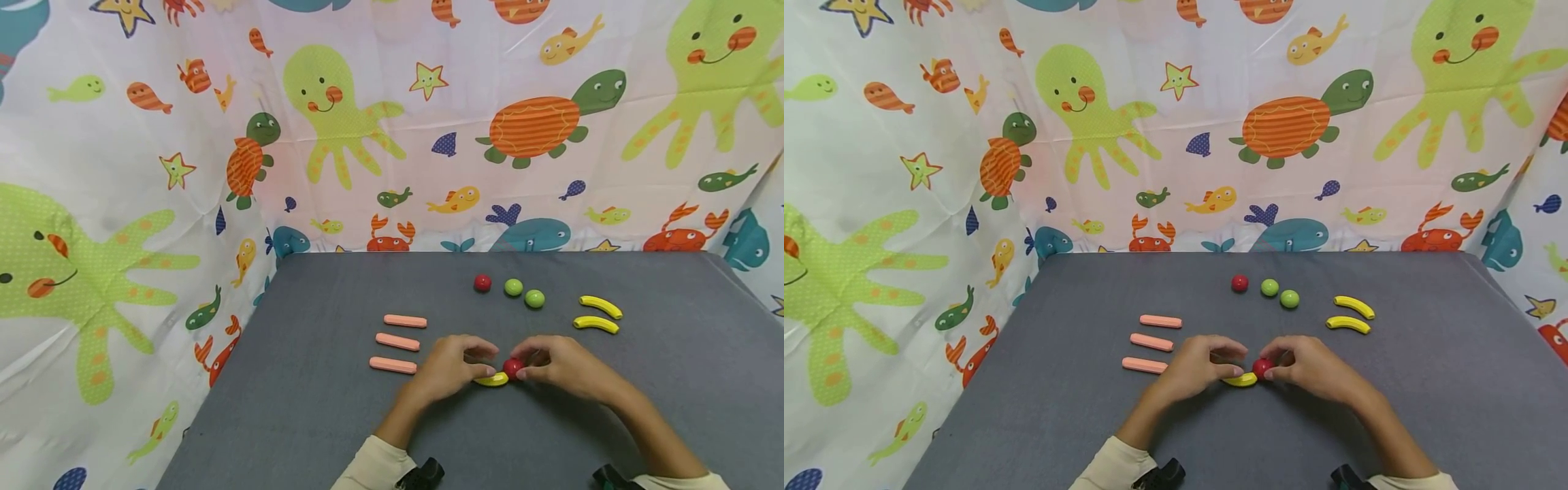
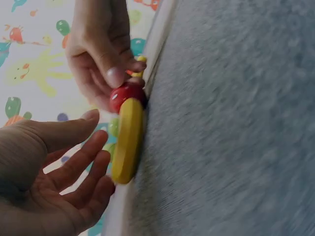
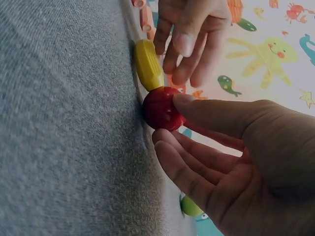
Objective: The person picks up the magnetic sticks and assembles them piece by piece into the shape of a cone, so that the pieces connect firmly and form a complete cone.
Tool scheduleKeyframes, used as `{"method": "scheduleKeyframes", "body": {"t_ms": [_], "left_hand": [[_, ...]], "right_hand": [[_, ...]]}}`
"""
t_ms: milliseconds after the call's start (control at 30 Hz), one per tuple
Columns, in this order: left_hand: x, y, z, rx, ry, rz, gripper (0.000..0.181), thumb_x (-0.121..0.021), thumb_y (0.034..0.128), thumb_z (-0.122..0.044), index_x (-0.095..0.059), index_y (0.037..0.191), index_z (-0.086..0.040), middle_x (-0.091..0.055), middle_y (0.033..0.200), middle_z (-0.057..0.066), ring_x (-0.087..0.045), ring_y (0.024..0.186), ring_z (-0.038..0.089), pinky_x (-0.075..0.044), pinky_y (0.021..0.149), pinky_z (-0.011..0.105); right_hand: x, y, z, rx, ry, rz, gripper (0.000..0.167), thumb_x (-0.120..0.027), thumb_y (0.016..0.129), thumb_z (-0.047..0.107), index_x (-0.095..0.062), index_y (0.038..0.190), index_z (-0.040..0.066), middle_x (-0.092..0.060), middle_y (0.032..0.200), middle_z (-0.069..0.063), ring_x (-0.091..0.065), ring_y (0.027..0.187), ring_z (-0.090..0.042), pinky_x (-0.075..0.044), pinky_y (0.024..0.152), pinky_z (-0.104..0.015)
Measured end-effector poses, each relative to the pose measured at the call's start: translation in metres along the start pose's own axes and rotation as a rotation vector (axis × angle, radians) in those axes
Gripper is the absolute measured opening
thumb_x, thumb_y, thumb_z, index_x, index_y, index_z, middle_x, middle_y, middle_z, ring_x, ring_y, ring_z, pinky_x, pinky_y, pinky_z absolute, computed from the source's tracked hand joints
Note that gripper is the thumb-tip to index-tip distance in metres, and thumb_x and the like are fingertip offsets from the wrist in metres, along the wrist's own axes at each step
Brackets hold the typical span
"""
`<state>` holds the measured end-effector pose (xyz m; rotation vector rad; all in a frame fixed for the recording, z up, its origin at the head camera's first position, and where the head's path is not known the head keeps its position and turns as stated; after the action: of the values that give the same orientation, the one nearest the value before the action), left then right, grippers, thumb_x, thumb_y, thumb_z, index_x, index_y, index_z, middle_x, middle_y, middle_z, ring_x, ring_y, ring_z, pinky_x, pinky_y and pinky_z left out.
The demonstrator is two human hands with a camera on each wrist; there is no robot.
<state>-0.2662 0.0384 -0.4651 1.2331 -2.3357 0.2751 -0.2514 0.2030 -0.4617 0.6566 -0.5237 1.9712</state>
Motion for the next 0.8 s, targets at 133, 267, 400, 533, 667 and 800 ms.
{"method": "scheduleKeyframes", "body": {"t_ms": [133,267,400,533,667,800], "left_hand": [[-0.007,0.002,0.0,-0.005,0.032,0.0,0.03,-0.082,0.0942,-0.016,-0.078,0.124,-0.01,-0.077,0.116,-0.005,-0.07,0.106,0.005,-0.055,0.093,0.023],[-0.012,0.003,0.003,-0.01,0.062,0.007,0.032,-0.084,0.0928,-0.017,-0.078,0.123,-0.011,-0.076,0.112,-0.006,-0.068,0.102,0.002,-0.054,0.091,0.022],[-0.015,0.005,0.004,-0.002,0.06,0.014,0.032,-0.086,0.0904,-0.015,-0.078,0.121,-0.01,-0.077,0.108,-0.006,-0.067,0.095,0.0,-0.053,0.086,0.018],[-0.018,0.004,0.006,0.024,0.026,0.031,0.032,-0.087,0.0881,-0.009,-0.078,0.119,-0.008,-0.077,0.101,-0.006,-0.065,0.087,-0.004,-0.052,0.082,0.015],[-0.02,0.004,0.007,0.035,-0.007,0.04,0.034,-0.086,0.0876,-0.005,-0.078,0.12,-0.007,-0.077,0.096,-0.007,-0.064,0.084,-0.007,-0.052,0.08,0.015],[-0.019,0.003,0.007,0.032,-0.015,0.046,0.034,-0.086,0.0885,-0.005,-0.077,0.122,-0.007,-0.077,0.097,-0.007,-0.065,0.085,-0.006,-0.053,0.08,0.015]], "right_hand": [[-0.001,0.0,0.0,-0.002,0.02,0.014,0.03,-0.08,0.095,0.027,-0.075,0.119,0.01,-0.076,0.106,0.002,-0.071,0.094,-0.015,-0.057,0.076,-0.027],[0.007,-0.003,-0.004,-0.024,0.026,-0.018,0.036,-0.08,0.096,0.029,-0.073,0.125,0.008,-0.075,0.113,-0.003,-0.07,0.098,-0.018,-0.057,0.076,-0.028],[0.023,-0.007,-0.008,-0.033,-0.001,-0.099,0.039,-0.079,0.098,0.03,-0.072,0.128,0.007,-0.075,0.119,-0.009,-0.07,0.102,-0.02,-0.058,0.076,-0.029],[0.041,-0.013,-0.017,-0.058,-0.05,-0.182,0.039,-0.079,0.097,0.029,-0.072,0.129,0.007,-0.075,0.118,-0.01,-0.072,0.102,-0.023,-0.058,0.074,-0.028],[0.058,-0.019,-0.028,-0.081,-0.089,-0.244,0.04,-0.08,0.097,0.026,-0.071,0.13,0.005,-0.075,0.119,-0.013,-0.072,0.105,-0.028,-0.057,0.075,-0.023],[0.073,-0.024,-0.04,-0.107,-0.147,-0.31,0.044,-0.081,0.096,0.024,-0.07,0.133,0.003,-0.074,0.124,-0.018,-0.071,0.11,-0.034,-0.059,0.081,-0.028]]}}
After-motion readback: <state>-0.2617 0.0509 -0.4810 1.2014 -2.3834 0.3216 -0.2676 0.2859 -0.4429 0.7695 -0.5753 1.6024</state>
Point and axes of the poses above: each hand's wrist, its own y-axis towards the middle knuckle, its own x-axis out of the back of the hand, z = x × y, the point moved 9 cm from there along y, towards the middle knuckle
